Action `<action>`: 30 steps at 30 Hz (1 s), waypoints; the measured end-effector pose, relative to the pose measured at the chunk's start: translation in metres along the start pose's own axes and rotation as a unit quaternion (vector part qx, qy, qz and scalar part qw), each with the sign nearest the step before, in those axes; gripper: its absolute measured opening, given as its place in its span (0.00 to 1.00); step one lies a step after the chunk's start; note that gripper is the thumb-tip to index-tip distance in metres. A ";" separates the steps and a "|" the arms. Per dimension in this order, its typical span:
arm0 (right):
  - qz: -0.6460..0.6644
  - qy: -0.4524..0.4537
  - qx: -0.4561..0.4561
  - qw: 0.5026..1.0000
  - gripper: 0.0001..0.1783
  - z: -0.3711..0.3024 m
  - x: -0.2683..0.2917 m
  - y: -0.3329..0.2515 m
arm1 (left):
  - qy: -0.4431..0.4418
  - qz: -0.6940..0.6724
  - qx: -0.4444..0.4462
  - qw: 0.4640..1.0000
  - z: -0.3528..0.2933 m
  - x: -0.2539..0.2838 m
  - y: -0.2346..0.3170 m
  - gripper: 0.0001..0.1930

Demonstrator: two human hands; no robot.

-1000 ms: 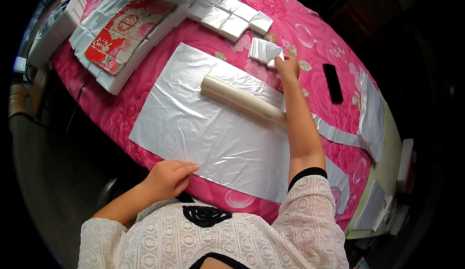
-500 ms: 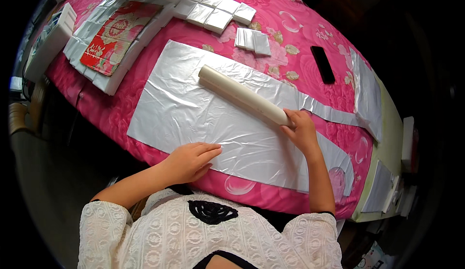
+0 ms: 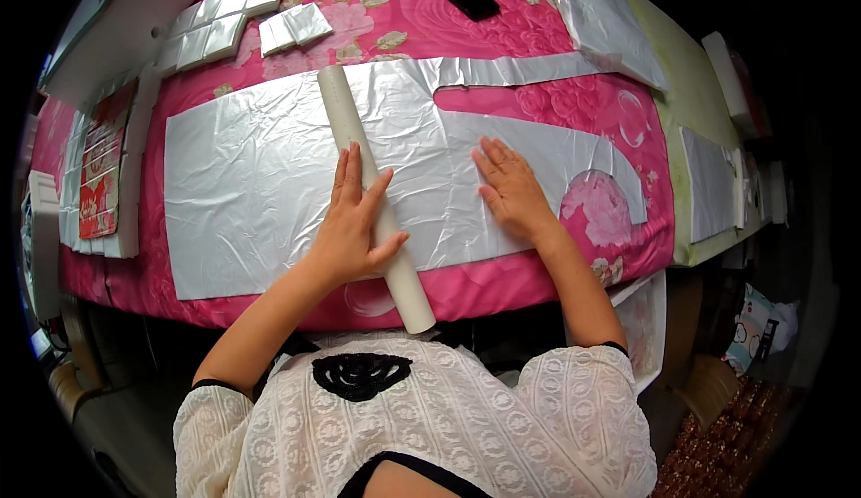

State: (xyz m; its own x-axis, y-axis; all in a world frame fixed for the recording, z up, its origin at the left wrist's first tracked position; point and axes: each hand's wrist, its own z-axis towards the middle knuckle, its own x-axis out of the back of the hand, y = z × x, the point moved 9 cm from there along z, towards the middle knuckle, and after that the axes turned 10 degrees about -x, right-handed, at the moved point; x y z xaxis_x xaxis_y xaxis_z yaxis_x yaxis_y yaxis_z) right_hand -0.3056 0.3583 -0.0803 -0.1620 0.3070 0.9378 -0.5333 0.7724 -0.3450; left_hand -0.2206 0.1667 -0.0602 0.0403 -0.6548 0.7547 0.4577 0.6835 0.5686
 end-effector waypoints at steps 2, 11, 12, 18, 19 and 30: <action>-0.022 0.064 -0.061 0.996 0.27 -0.007 0.023 0.065 | 0.006 -0.020 -0.019 1.000 0.006 -0.007 0.012 0.40; -0.111 0.280 -0.261 0.917 0.14 -0.095 0.106 0.228 | -0.050 -0.025 -0.066 0.996 0.023 -0.034 0.037 0.39; -0.122 0.293 -0.253 0.914 0.12 -0.093 0.112 0.216 | -0.056 -0.016 -0.071 0.996 0.025 -0.034 0.038 0.39; 0.284 0.265 -0.286 0.876 0.04 -0.067 0.095 0.099 | 0.012 -0.064 -0.063 0.996 0.029 -0.011 0.051 0.37; 0.364 0.232 -0.244 0.869 0.05 -0.057 0.083 0.062 | 0.016 -0.181 -0.029 0.983 0.028 -0.006 0.051 0.36; 0.161 0.061 -0.031 0.985 0.24 -0.074 0.046 -0.148 | 0.001 -0.456 0.372 0.808 -0.060 0.050 -0.079 0.09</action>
State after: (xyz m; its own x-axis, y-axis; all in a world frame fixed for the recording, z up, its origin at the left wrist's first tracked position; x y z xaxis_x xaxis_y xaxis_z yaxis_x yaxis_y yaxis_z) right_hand -0.1724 0.2992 0.0107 -0.2110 0.6028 0.7695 -0.4191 0.6554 -0.6283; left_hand -0.2011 0.0603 -0.0869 -0.0103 -0.9959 -0.0893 -0.3637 -0.0795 0.9281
